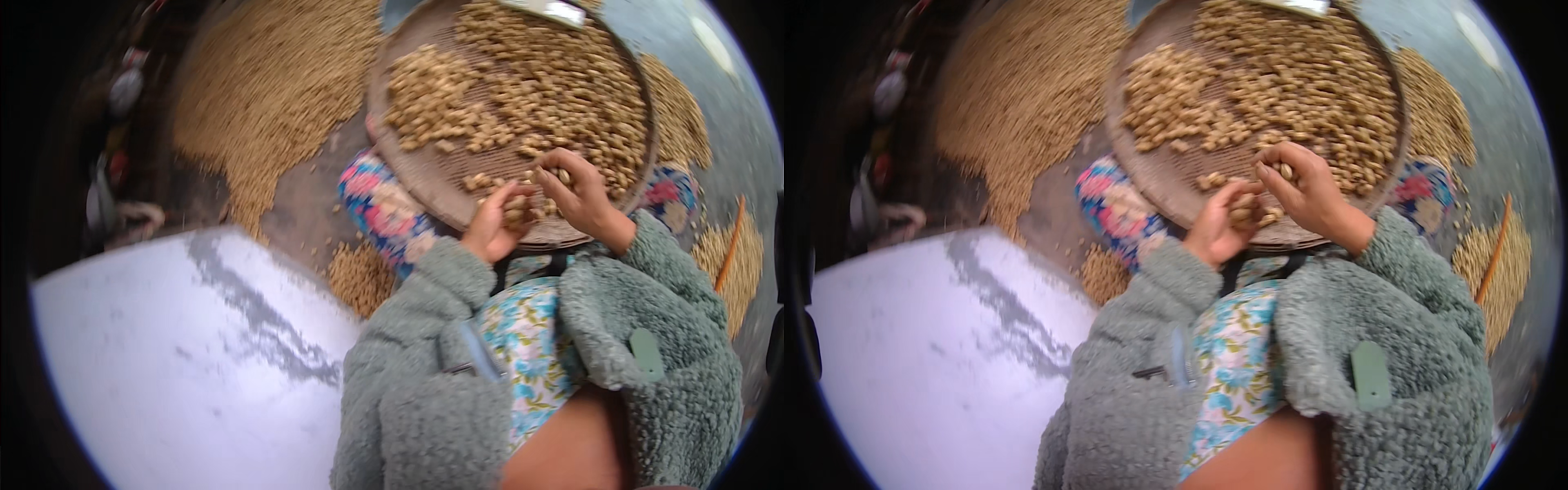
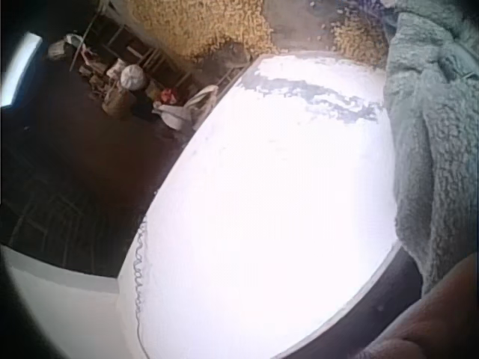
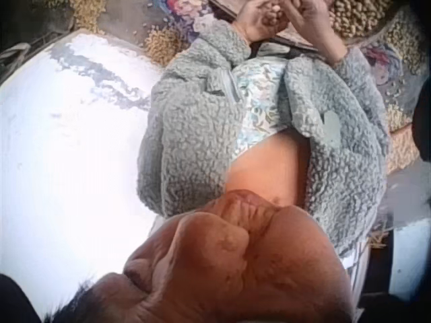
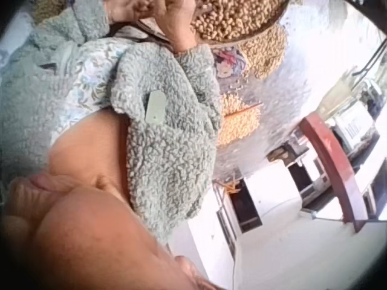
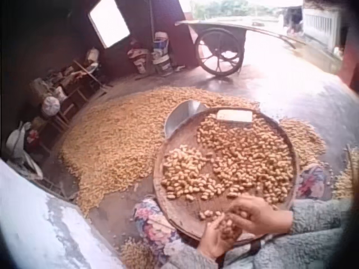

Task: The person sits on the floor and sorts peanuts by hand on a round woven tray. They pick up peanuts, inspect them, and place them back on the tray or into a pile on the floor.

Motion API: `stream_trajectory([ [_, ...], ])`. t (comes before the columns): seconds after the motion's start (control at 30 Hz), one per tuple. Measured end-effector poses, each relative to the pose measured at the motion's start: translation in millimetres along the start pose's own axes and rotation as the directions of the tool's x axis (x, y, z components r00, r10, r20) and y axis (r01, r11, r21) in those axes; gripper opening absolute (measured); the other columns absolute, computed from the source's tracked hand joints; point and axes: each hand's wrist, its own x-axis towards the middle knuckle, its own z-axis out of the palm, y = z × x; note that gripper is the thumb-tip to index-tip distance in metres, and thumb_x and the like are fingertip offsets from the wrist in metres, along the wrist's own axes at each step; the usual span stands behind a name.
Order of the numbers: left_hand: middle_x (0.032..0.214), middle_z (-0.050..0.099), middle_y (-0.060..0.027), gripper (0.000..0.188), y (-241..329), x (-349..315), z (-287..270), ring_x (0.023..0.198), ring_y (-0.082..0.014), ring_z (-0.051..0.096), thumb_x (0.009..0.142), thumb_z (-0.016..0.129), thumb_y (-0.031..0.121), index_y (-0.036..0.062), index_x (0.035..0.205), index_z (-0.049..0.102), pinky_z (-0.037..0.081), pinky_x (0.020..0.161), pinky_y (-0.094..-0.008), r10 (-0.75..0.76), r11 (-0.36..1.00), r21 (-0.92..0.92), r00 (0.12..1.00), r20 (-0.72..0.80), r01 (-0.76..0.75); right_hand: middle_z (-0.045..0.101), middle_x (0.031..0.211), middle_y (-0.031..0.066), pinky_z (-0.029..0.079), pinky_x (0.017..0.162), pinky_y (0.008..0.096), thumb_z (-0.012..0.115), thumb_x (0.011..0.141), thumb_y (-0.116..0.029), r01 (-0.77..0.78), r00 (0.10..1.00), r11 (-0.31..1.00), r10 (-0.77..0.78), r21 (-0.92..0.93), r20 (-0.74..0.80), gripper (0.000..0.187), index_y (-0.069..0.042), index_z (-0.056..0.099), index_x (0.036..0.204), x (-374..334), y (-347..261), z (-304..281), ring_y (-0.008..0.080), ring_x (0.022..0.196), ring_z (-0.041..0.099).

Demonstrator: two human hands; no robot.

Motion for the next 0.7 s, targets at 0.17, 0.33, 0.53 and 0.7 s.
stream_trajectory([
  [0.17, 0.126, 0.051, -0.0096, 0.042, -27.5, -9.2, -56.5, 0.114, -0.026, 0.054, 0.104, 0.029, 0.037, 0.0085, 0.132, 0.043, 0.047, 0.098, -0.0435, 0.33, 0.883, -0.468, 0.644, 0.69, 0.048, 0.061, 0.089, 0.0108, 0.05, 0.072, 0.0385, 0.068, 0.077, -0.007, 0.605, 0.771, 0.765, -0.493, -0.22, 0.403, 0.019, -0.005, 0.064, 0.095, 8.5, -22.8, 66.1, 0.0306, 0.084, 0.06],
  [0.33, 0.117, 0.055, -0.0121, 0.024, -31.2, -57.7, -100.1, 0.114, -0.0225, 0.056, 0.098, 0.043, 0.018, 0.0054, 0.117, 0.052, 0.049, 0.095, -0.0401, 0.6, 0.799, -0.28, 0.735, 0.317, -0.532, 0.058, 0.107, 0.0111, 0.049, 0.079, 0.0436, 0.07, 0.074, -0.007, 0.724, 0.566, 0.687, -0.538, -0.064, 0.624, 0.035, -0.008, 0.062, 0.107, 7.5, -50.7, 118.4, 0.0313, 0.094, 0.058],
  [0.53, 0.111, 0.058, -0.0147, 0.024, -15.8, -130.0, -175.2, 0.104, -0.0295, 0.061, 0.094, 0.049, 0.025, 0.0058, 0.105, 0.057, 0.053, 0.091, -0.049, 0.64, 0.644, -0.72, 0.698, 0.321, -0.259, 0.061, 0.096, 0.0118, 0.051, 0.075, 0.0374, 0.068, 0.074, 0.003, 0.659, 0.584, 0.747, -0.578, 0.083, 0.57, 0.023, -0.003, 0.064, 0.096, -6.6, -57.8, 154.1, 0.0294, 0.088, 0.062],
  [0.7, 0.105, 0.061, -0.0162, 0.026, -22.8, -169.0, -320.6, 0.102, -0.0312, 0.061, 0.095, 0.042, 0.024, 0.004, 0.103, 0.057, 0.053, 0.09, -0.0532, 0.779, 0.247, -0.632, 0.538, -0.321, -0.734, 0.062, 0.09, 0.012, 0.052, 0.071, 0.0364, 0.064, 0.078, 0.005, 0.537, 0.648, 0.844, -0.412, -0.001, 0.641, 0.017, -0.002, 0.063, 0.094, -20.9, -34.3, 151.6, 0.0295, 0.084, 0.064],
])
